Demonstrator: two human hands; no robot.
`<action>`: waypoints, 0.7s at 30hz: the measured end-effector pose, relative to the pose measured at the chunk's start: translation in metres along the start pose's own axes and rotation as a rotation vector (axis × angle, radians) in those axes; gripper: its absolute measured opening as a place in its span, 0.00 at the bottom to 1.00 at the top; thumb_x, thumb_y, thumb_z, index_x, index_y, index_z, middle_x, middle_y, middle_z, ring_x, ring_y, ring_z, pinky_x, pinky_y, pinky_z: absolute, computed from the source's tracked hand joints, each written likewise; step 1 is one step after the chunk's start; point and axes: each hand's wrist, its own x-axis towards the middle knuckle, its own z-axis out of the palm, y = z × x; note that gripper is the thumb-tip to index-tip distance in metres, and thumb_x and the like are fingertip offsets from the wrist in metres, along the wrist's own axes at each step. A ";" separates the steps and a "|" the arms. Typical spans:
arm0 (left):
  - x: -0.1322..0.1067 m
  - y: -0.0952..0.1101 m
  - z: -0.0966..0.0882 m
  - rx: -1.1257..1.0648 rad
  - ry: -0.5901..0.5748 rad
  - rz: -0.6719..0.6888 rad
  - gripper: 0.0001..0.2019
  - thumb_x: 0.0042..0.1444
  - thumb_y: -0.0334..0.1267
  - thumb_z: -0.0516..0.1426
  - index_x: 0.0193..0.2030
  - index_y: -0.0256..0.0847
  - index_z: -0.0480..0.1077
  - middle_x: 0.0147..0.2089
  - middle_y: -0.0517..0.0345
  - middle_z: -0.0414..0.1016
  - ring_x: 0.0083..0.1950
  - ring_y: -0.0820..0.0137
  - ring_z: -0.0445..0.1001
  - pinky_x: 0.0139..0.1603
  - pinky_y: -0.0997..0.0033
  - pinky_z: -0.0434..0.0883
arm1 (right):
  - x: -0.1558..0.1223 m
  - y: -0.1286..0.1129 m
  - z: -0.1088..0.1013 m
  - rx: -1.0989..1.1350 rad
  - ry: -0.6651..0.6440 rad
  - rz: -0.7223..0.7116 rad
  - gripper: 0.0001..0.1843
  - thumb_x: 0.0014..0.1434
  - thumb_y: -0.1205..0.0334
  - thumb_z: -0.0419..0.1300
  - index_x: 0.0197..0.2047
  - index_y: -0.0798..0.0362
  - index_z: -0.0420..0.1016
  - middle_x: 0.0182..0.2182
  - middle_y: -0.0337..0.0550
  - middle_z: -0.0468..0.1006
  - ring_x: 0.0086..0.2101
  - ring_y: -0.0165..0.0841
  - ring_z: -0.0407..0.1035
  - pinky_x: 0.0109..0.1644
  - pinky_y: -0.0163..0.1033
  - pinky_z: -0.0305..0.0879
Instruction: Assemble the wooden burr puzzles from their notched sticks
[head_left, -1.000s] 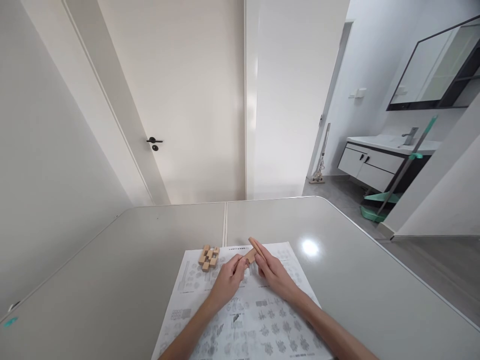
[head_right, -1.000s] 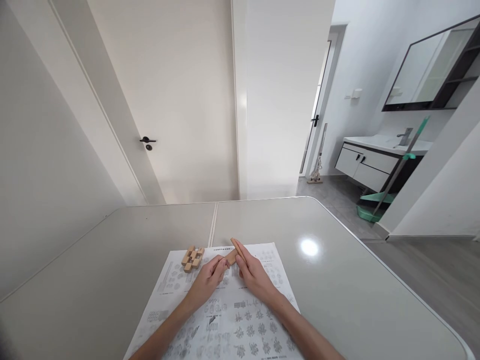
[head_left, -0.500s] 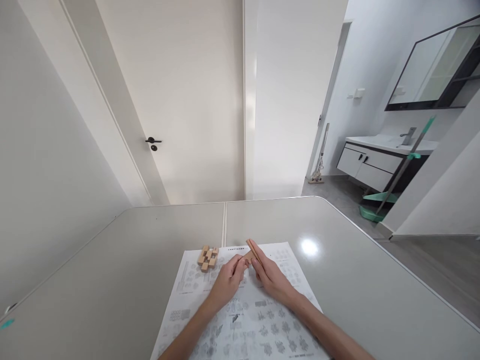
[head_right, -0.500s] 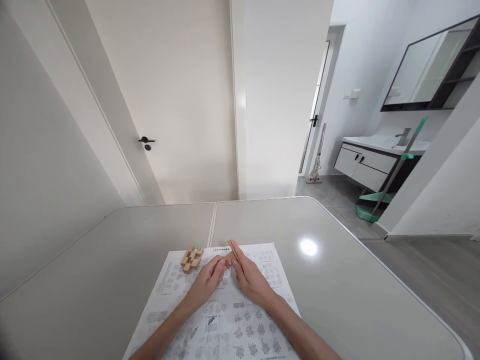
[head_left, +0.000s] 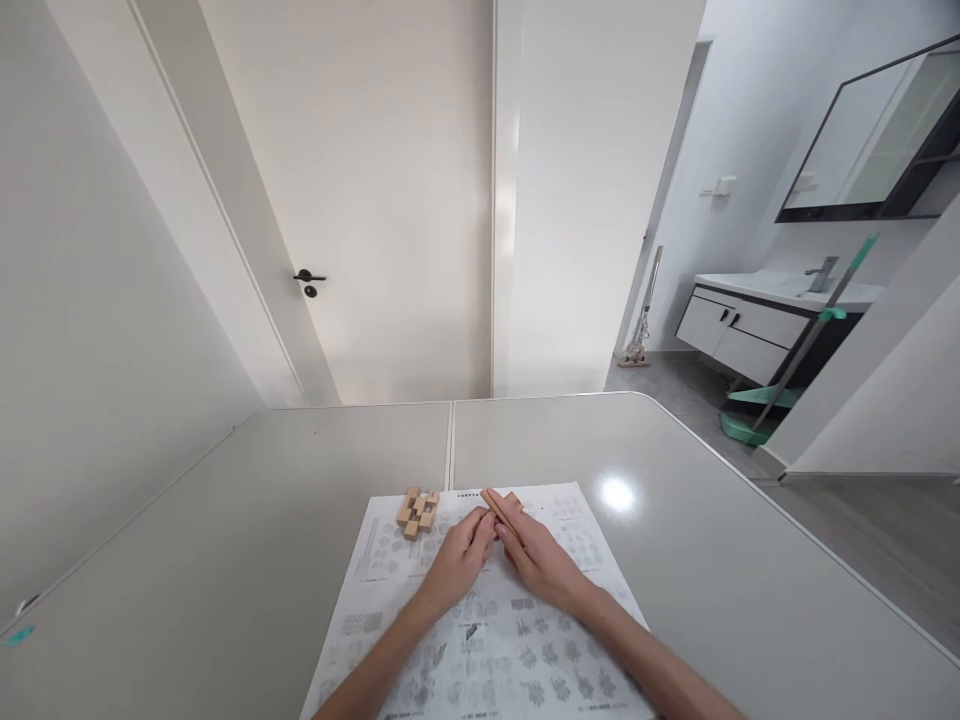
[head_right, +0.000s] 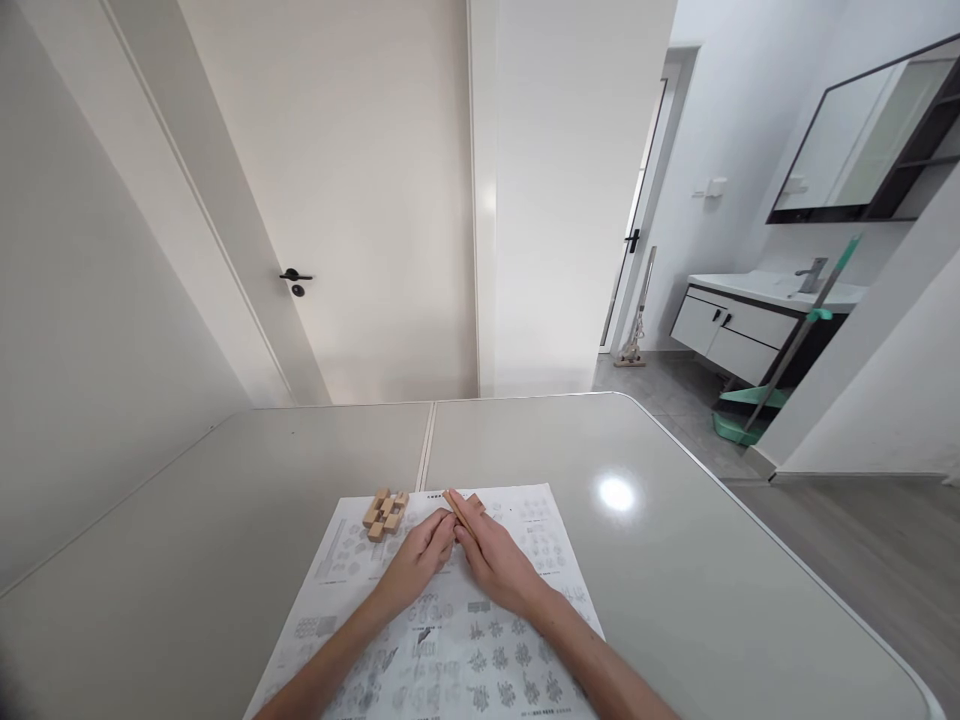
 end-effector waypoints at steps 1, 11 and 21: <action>0.000 0.000 0.000 -0.018 -0.007 -0.004 0.20 0.69 0.56 0.49 0.35 0.42 0.60 0.26 0.69 0.51 0.25 0.75 0.49 0.24 0.74 0.51 | 0.000 0.000 -0.001 -0.002 0.002 0.000 0.28 0.75 0.56 0.41 0.76 0.41 0.49 0.60 0.48 0.74 0.47 0.40 0.74 0.55 0.48 0.71; 0.000 0.002 0.003 -0.081 -0.002 -0.036 0.20 0.69 0.57 0.49 0.35 0.42 0.60 0.26 0.68 0.49 0.25 0.75 0.48 0.24 0.73 0.49 | -0.001 0.004 -0.005 -0.132 -0.015 0.006 0.29 0.75 0.59 0.40 0.76 0.42 0.47 0.49 0.48 0.80 0.38 0.39 0.76 0.44 0.42 0.73; -0.001 -0.001 0.003 0.167 0.064 0.016 0.20 0.70 0.55 0.46 0.33 0.43 0.60 0.24 0.66 0.58 0.25 0.72 0.57 0.27 0.72 0.57 | 0.000 0.011 0.000 -0.199 0.072 -0.063 0.29 0.73 0.64 0.42 0.75 0.42 0.51 0.56 0.49 0.76 0.52 0.40 0.75 0.53 0.45 0.73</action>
